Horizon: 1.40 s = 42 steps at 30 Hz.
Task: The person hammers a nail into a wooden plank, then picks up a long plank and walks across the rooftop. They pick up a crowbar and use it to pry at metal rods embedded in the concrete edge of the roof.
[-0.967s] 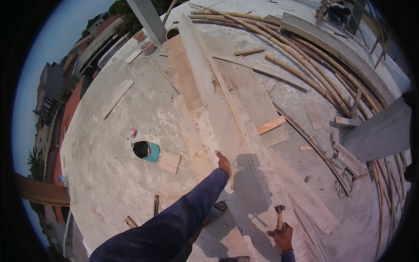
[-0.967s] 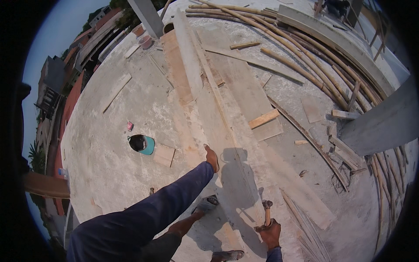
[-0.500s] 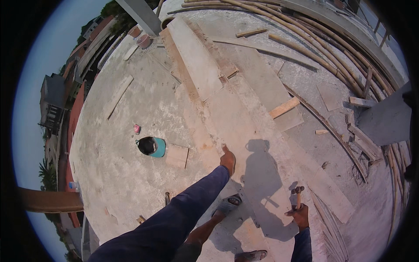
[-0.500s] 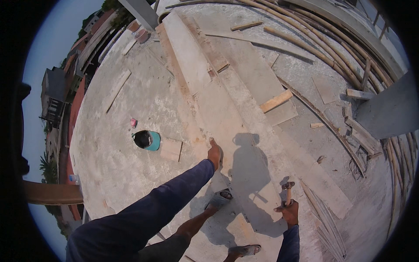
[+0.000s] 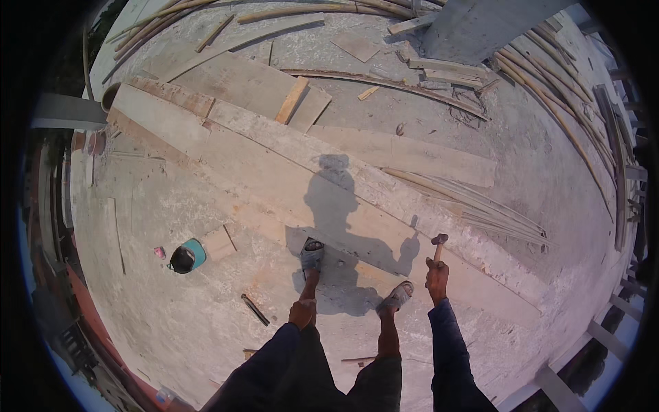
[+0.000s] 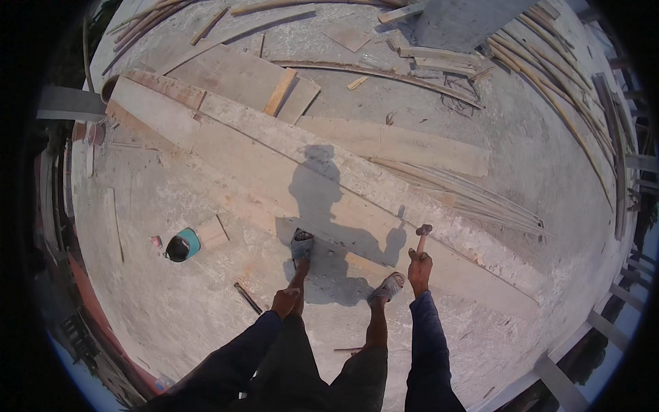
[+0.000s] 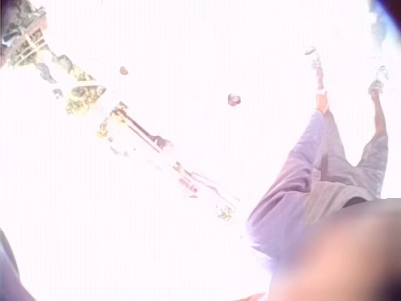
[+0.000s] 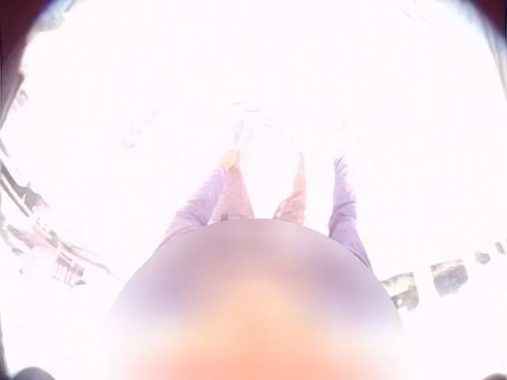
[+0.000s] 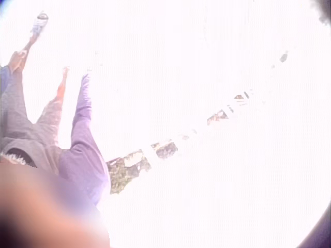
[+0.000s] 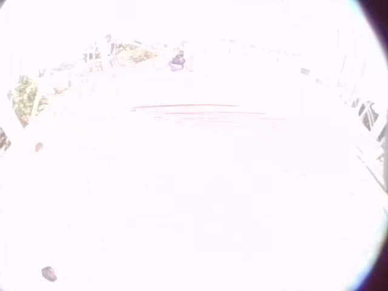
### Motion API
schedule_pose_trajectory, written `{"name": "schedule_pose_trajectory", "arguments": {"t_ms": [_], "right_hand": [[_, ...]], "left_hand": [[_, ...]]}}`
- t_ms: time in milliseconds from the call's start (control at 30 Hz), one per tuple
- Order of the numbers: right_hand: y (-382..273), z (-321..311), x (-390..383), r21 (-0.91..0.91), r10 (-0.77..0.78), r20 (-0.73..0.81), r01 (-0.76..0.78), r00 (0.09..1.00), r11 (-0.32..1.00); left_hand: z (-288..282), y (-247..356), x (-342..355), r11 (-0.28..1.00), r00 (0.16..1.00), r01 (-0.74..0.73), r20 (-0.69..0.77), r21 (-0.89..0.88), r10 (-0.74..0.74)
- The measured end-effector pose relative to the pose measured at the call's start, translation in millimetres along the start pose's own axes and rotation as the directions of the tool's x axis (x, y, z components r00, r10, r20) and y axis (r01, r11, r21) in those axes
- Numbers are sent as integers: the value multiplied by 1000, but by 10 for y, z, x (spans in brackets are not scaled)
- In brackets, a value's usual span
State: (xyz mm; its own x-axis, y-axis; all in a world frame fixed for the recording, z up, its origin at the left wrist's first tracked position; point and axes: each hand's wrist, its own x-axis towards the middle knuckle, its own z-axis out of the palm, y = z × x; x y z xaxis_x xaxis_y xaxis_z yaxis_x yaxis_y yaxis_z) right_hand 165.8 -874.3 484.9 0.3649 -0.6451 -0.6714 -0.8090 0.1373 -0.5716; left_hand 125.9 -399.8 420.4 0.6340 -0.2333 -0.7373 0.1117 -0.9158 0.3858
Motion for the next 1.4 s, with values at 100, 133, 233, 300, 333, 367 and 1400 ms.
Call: {"name": "schedule_pose_trajectory", "arguments": {"t_ms": [100, 133, 233, 300, 333, 367, 1400], "right_hand": [[1089, -678, -809, -254, -194, -21, 183, 981, 950], [1438, -886, -1060, -269, -29, -27, 21, 999, 963], [2320, -1483, -1653, -353, 3, -6, -5, 1000, 936], [2761, -1916, -1914, -361, -97, -30, 80, 995, 929], [2952, -2132, -2004, -505, -201, -14, 167, 979, 847], [3128, -2330, -2062, -538, -294, -41, 226, 955, 812], [3438, -2689, 1706, 977, 936, -100, 210, 339, 28]], "left_hand": [[61, 530, -284, 975, 995, 1, 102, -222, 22], [-20, 725, -340, 961, 986, 95, 160, -258, -55], [-133, 1571, -401, 957, 992, -114, 74, 267, 98], [-90, 2254, -386, 829, 961, -235, 248, 508, 121], [65, 2642, -308, 703, 933, -351, 291, 619, 209], [261, 3016, -244, 550, 897, -442, 346, 708, 275], [3519, 6164, 2088, 458, 708, -700, 442, 548, 551]]}}
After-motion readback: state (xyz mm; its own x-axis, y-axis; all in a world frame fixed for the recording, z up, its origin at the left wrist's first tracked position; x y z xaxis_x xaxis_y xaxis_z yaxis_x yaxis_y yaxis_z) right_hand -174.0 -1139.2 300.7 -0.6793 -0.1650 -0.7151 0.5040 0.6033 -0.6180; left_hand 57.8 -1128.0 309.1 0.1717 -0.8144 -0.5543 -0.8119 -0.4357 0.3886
